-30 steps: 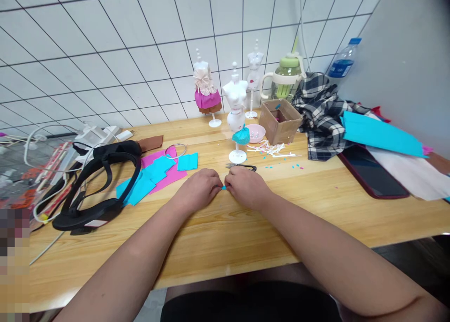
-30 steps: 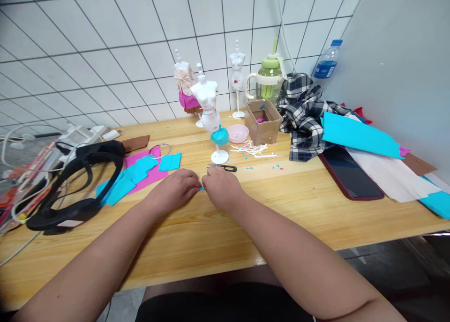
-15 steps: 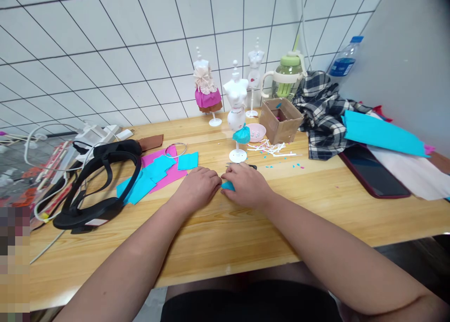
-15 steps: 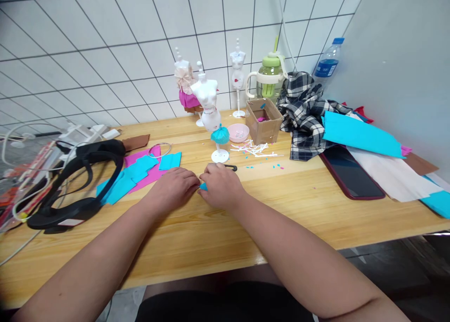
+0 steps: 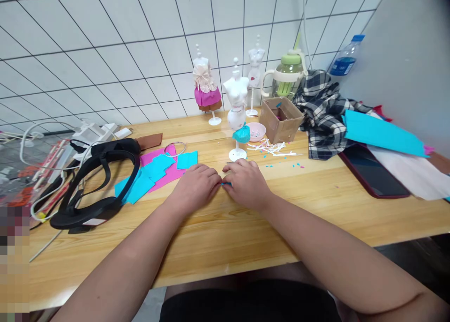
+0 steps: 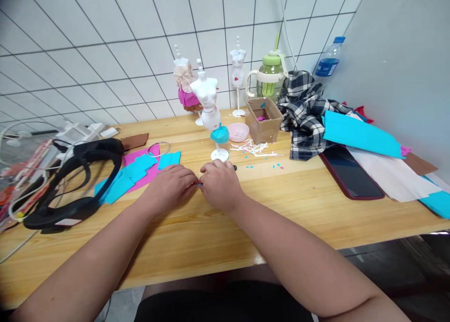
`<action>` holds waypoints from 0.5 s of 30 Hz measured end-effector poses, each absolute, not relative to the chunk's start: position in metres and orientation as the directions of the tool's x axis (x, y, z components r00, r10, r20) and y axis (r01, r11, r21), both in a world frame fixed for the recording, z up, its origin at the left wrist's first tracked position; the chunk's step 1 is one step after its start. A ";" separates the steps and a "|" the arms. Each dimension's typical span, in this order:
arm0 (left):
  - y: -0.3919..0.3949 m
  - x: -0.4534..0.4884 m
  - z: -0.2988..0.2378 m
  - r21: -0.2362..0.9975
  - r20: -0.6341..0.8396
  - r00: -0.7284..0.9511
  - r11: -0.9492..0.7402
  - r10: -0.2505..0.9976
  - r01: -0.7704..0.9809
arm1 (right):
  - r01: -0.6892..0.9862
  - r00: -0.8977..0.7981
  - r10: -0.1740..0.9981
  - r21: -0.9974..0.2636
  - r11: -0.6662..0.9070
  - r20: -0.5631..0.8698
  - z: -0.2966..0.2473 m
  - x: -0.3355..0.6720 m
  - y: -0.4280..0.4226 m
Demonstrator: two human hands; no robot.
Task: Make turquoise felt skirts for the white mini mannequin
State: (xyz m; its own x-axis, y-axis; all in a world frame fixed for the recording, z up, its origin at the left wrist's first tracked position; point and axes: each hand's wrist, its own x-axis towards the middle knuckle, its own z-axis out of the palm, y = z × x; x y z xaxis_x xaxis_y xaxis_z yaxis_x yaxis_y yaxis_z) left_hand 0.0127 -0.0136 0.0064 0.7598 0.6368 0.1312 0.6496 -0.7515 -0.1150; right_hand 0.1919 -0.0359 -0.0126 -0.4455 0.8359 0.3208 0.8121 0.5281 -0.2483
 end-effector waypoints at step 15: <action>-0.012 0.018 0.001 0.973 0.030 0.196 -0.073 0.980 0.220 | 0.399 0.086 0.900 -0.842 0.362 0.428 -0.016 0.193 -0.022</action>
State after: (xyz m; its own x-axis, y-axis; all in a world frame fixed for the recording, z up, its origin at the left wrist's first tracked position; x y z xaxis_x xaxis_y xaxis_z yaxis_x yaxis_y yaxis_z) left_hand 0.0180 -0.0125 0.0008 0.1964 0.9801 0.0296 0.2203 -0.0735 0.9727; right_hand 0.1930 -0.0218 -0.0165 0.0858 0.8999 0.4276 0.3989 0.3623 -0.8424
